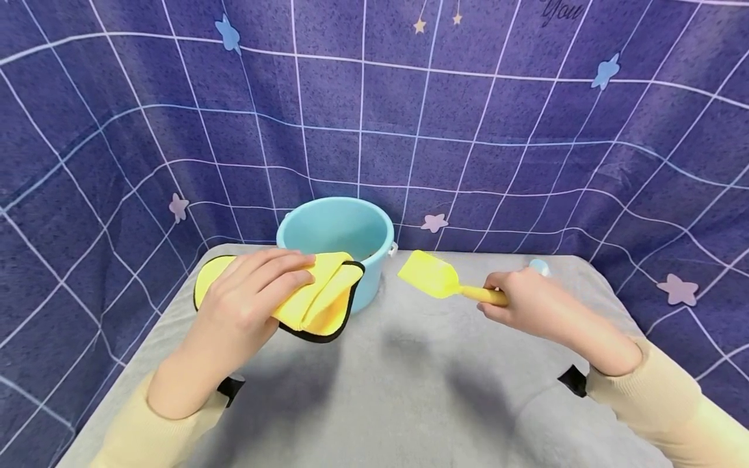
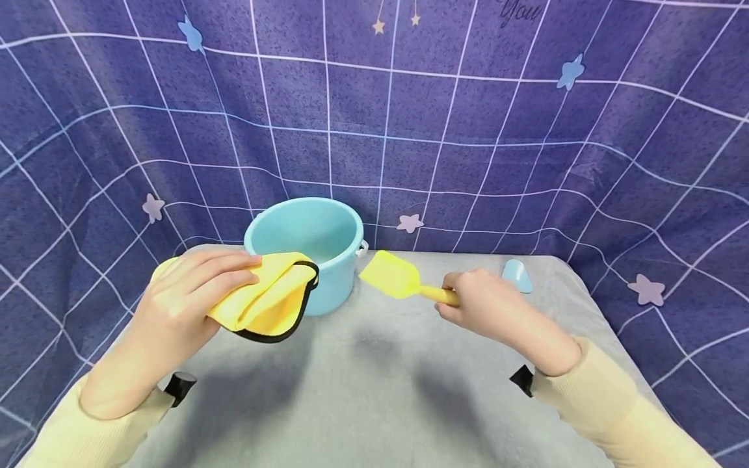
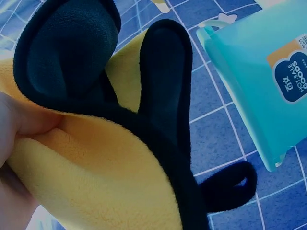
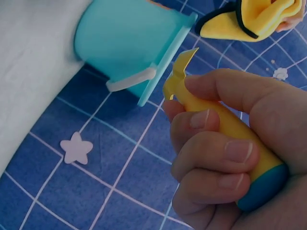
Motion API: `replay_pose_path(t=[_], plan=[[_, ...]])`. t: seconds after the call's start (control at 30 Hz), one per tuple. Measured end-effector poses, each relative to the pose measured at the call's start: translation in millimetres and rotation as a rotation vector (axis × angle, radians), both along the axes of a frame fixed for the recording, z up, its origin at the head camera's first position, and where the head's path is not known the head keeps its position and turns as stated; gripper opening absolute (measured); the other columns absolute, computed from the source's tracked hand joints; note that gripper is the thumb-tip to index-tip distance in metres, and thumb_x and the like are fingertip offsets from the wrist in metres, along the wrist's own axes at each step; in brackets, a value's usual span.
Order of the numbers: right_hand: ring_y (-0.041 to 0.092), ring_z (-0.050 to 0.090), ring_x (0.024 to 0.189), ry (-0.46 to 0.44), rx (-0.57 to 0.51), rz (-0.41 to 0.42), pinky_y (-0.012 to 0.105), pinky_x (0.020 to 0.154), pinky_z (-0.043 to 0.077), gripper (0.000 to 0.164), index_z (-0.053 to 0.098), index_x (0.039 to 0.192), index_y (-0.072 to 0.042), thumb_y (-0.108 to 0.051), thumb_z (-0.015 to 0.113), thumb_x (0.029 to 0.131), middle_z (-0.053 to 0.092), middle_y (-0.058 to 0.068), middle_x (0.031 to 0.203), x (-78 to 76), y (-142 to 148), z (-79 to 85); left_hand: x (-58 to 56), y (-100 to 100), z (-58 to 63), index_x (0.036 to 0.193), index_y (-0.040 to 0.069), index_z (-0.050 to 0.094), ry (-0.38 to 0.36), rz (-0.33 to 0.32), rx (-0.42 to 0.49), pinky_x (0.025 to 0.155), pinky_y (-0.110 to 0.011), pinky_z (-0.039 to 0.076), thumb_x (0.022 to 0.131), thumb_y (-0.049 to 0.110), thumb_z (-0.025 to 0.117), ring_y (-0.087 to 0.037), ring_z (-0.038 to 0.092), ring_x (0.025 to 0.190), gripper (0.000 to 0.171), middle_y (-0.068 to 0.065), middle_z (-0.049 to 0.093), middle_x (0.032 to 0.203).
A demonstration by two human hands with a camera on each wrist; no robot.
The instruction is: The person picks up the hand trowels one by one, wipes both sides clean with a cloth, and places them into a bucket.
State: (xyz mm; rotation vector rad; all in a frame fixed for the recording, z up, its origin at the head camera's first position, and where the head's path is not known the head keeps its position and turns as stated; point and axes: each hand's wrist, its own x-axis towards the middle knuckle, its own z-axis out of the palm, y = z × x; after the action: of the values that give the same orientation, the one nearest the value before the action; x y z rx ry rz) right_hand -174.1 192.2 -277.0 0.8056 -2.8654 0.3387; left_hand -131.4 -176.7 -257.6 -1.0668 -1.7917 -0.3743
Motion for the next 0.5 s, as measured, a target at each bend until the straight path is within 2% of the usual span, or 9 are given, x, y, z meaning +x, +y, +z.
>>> replay_pose_path(t=[0.3, 0.5], plan=[[-0.001, 0.038, 0.047, 0.013, 0.024, 0.115, 0.018, 0.042, 0.035, 0.009, 0.063, 0.080, -0.017, -0.021, 0.071, 0.079, 0.046, -0.013, 0.057, 9.1, -12.5, -3.4, -6.5, 7.4, 1.2, 0.092, 0.002, 0.067, 0.016, 0.005, -0.015, 0.083, -0.041, 0.048, 0.082, -0.009, 0.048, -0.030, 0.063, 0.093, 0.024, -0.010, 0.069, 0.099], [-0.003, 0.037, 0.048, 0.027, 0.030, 0.183, 0.016, 0.041, 0.034, 0.009, 0.063, 0.081, -0.019, -0.021, 0.072, 0.079, 0.044, -0.016, 0.057, 11.5, -17.9, -6.9, -10.5, 16.5, 2.8, 0.091, 0.002, 0.067, 0.047, -0.015, -0.025, 0.079, -0.040, 0.050, 0.086, -0.006, 0.047, -0.029, 0.063, 0.092, 0.022, -0.009, 0.069, 0.099]])
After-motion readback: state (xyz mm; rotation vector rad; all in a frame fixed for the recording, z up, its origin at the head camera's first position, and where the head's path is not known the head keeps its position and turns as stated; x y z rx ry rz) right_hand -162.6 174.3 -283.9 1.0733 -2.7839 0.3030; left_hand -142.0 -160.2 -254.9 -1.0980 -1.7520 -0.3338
